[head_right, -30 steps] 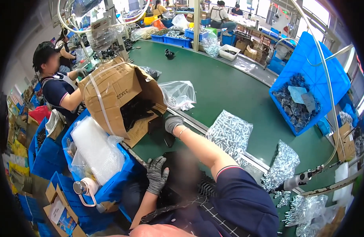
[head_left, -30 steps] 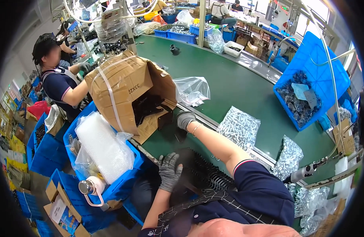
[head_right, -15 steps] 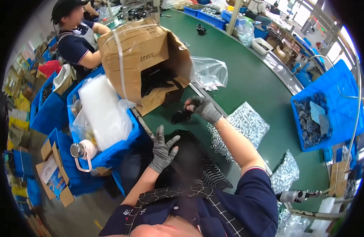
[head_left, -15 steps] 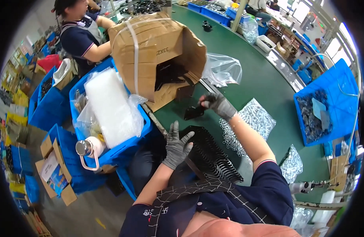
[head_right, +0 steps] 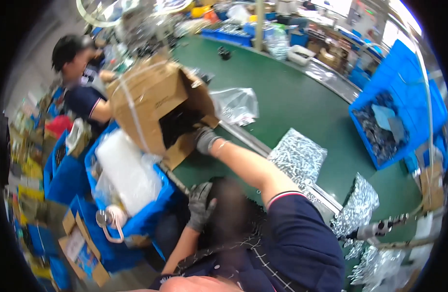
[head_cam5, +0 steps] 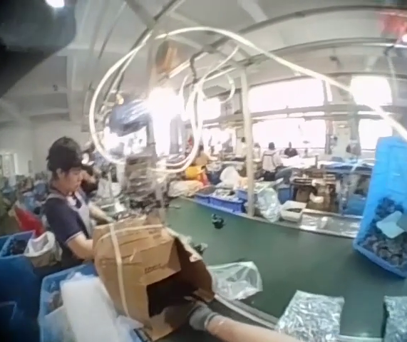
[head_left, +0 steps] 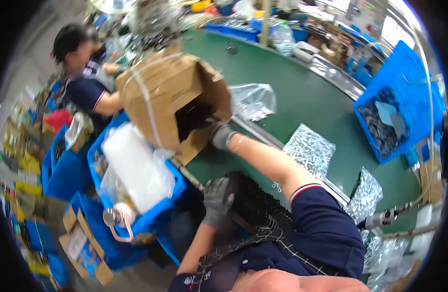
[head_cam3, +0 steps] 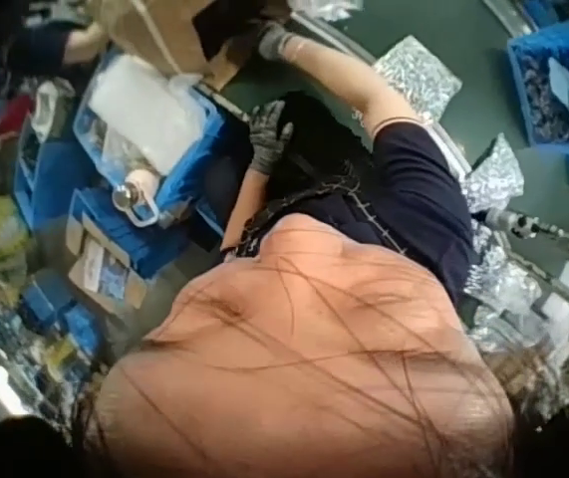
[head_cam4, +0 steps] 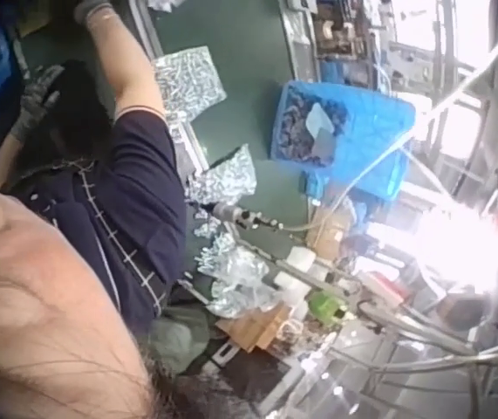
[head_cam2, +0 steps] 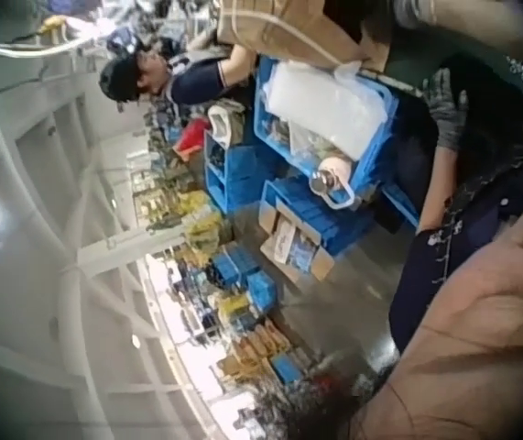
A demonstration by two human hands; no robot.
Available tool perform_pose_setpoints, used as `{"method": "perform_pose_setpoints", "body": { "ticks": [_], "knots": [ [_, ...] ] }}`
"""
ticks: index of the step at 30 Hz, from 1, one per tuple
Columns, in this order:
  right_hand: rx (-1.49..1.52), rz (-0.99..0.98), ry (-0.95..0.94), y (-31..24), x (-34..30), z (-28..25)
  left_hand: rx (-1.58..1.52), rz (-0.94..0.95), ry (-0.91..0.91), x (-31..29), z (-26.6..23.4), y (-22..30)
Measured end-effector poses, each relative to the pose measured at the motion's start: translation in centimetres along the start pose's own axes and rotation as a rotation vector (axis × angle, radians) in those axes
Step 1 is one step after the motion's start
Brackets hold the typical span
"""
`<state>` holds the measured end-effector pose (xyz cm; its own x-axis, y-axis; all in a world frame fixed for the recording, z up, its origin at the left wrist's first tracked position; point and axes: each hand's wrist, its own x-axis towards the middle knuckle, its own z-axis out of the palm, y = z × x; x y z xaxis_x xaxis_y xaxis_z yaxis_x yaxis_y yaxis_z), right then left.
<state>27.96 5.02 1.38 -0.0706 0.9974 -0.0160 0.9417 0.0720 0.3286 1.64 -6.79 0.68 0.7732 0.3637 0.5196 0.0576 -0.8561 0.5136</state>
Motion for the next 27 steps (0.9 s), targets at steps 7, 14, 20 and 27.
{"method": "perform_pose_setpoints", "body": {
  "ticks": [7,14,20,27],
  "knots": [
    [0.361,0.027,-0.049,-1.1,-4.6,-11.5,0.015,-0.097,0.049,-1.6,-0.3,-0.8],
    [1.232,-0.089,-0.175,0.0,-12.1,-6.7,0.241,-0.079,0.133,-0.4,-1.1,-0.1],
    [1.034,-0.246,-0.459,0.9,-10.4,-7.2,0.121,-0.088,0.008,-1.0,-1.6,-1.5],
    [0.312,0.345,0.207,-0.8,2.4,-4.2,0.145,-0.158,-0.065,0.3,-1.4,-1.6]
  ]
}}
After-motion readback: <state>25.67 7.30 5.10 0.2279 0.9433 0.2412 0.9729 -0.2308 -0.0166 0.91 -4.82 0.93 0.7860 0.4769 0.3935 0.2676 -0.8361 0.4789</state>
